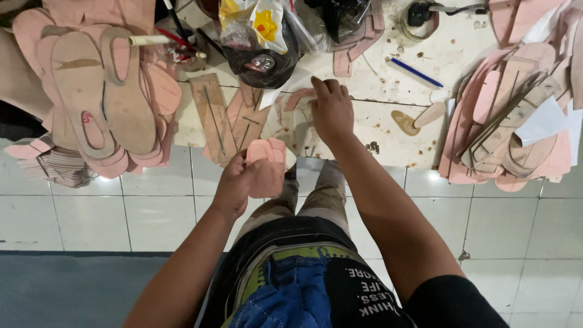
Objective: The person sorts and matches pink paper shoe pattern pieces on a workbench, aligning pairs and checking them against a wooden ruler, then gathers the matched pattern sets and places them into a green bag on a side table.
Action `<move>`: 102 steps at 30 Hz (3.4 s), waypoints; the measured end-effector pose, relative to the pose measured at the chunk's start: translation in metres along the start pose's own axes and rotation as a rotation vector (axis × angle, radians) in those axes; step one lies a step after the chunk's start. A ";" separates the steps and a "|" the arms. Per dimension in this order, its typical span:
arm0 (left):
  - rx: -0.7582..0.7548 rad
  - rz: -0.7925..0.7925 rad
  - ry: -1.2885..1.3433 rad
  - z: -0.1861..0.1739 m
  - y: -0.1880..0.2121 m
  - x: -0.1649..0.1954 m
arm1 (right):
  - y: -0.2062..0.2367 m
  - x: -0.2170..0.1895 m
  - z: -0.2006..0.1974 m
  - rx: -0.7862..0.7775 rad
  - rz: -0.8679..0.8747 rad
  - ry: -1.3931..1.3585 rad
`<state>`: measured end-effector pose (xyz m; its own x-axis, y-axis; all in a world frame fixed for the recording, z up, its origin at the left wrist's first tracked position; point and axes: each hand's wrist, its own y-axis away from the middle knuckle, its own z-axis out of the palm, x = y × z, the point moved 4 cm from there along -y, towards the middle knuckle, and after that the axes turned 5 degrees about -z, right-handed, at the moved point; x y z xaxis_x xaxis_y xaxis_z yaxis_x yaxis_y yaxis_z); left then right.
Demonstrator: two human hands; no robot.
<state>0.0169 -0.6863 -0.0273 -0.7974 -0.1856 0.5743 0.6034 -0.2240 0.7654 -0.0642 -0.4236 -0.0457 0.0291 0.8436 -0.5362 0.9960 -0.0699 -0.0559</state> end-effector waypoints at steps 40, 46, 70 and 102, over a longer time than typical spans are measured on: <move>0.029 -0.231 -0.383 0.194 -0.022 0.011 | -0.032 0.316 -0.257 0.499 0.657 -0.826; 0.186 -0.083 -0.079 0.167 -0.018 0.017 | -0.095 0.318 -0.311 0.767 0.122 -0.462; 0.298 -0.121 0.035 0.129 -0.025 0.000 | -0.217 0.085 -0.177 -0.292 -0.399 -0.100; 0.339 -0.095 -0.100 0.136 -0.049 -0.013 | -0.270 0.186 -0.245 0.041 -0.195 0.133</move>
<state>-0.0042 -0.5428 -0.0325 -0.8574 -0.0808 0.5083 0.5008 0.0974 0.8601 -0.3066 -0.1174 0.0759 -0.1502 0.9057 -0.3965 0.9796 0.0824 -0.1831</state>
